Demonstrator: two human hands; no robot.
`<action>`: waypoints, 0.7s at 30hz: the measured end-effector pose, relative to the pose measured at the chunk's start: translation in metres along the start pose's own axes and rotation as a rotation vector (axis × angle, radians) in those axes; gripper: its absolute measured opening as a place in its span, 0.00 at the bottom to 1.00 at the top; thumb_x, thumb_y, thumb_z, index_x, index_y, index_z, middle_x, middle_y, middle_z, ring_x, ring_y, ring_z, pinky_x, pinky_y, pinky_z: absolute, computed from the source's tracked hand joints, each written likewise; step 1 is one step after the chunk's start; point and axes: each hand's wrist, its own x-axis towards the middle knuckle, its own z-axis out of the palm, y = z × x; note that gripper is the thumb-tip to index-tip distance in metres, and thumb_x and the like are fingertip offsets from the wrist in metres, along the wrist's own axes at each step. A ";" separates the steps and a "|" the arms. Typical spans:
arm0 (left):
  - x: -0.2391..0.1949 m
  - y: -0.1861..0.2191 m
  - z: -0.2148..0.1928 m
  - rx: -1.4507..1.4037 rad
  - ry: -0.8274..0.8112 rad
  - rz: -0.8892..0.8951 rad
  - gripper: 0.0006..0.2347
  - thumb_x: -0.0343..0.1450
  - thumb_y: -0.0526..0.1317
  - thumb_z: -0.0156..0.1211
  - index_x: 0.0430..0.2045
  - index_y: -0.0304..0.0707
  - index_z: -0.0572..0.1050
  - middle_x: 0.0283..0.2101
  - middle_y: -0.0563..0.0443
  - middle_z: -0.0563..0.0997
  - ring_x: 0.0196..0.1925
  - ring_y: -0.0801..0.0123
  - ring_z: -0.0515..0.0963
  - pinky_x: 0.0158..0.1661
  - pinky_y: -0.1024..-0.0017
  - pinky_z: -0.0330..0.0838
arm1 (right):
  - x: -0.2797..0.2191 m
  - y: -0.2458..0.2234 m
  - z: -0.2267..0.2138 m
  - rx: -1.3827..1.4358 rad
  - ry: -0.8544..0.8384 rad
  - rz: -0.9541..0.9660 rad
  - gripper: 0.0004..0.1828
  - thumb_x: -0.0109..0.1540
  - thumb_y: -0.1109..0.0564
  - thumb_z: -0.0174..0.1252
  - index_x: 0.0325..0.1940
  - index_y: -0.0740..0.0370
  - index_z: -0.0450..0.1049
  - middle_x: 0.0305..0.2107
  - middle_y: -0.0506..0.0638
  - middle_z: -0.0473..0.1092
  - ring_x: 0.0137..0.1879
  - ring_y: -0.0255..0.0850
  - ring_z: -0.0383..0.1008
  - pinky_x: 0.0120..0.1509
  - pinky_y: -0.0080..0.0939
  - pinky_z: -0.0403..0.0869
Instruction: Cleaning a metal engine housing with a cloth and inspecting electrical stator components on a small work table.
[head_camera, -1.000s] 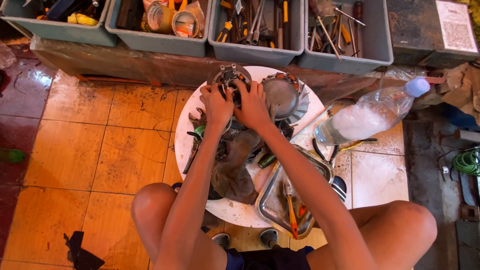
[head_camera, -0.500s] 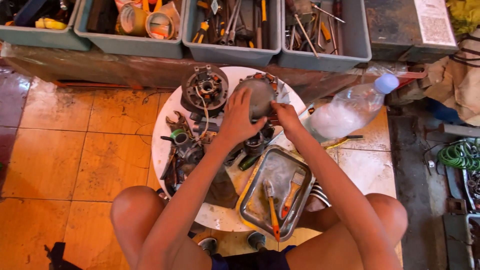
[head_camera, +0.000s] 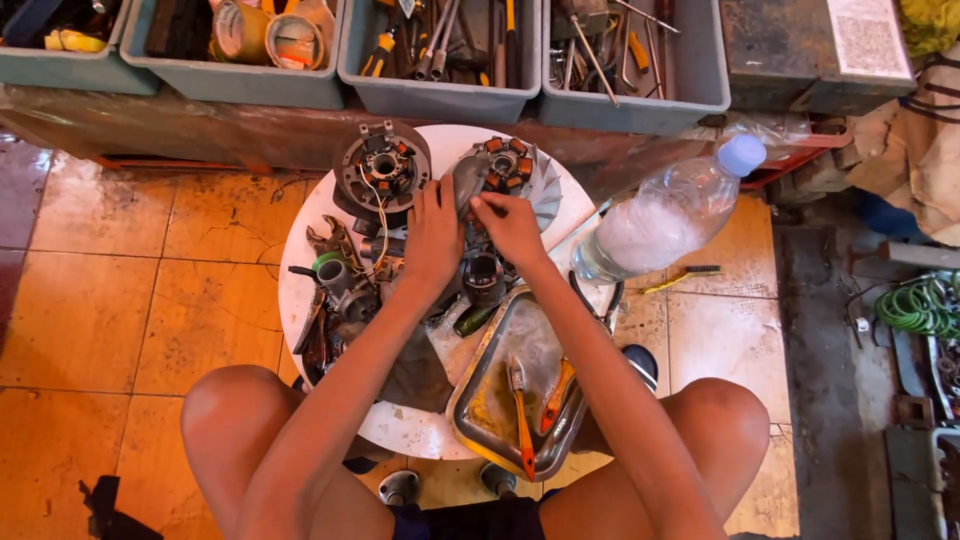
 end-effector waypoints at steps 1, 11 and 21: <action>0.000 0.000 -0.004 0.011 -0.002 0.009 0.30 0.71 0.36 0.63 0.67 0.28 0.55 0.60 0.33 0.63 0.63 0.40 0.67 0.55 0.49 0.70 | -0.002 -0.003 -0.001 0.005 -0.006 0.016 0.19 0.65 0.37 0.63 0.51 0.48 0.83 0.38 0.47 0.81 0.47 0.42 0.82 0.53 0.44 0.76; 0.000 0.009 -0.022 0.151 0.037 0.020 0.31 0.68 0.39 0.68 0.64 0.24 0.60 0.55 0.32 0.64 0.58 0.44 0.66 0.53 0.54 0.68 | 0.034 0.034 -0.047 0.318 0.155 0.055 0.13 0.66 0.55 0.55 0.47 0.68 0.77 0.27 0.56 0.77 0.27 0.39 0.77 0.35 0.33 0.70; 0.058 0.027 -0.029 -0.031 -0.050 0.102 0.35 0.65 0.44 0.70 0.64 0.25 0.60 0.58 0.32 0.65 0.65 0.41 0.62 0.61 0.47 0.59 | 0.028 0.016 -0.062 -0.154 0.078 -0.235 0.44 0.53 0.56 0.76 0.68 0.74 0.64 0.58 0.70 0.66 0.64 0.73 0.67 0.69 0.62 0.72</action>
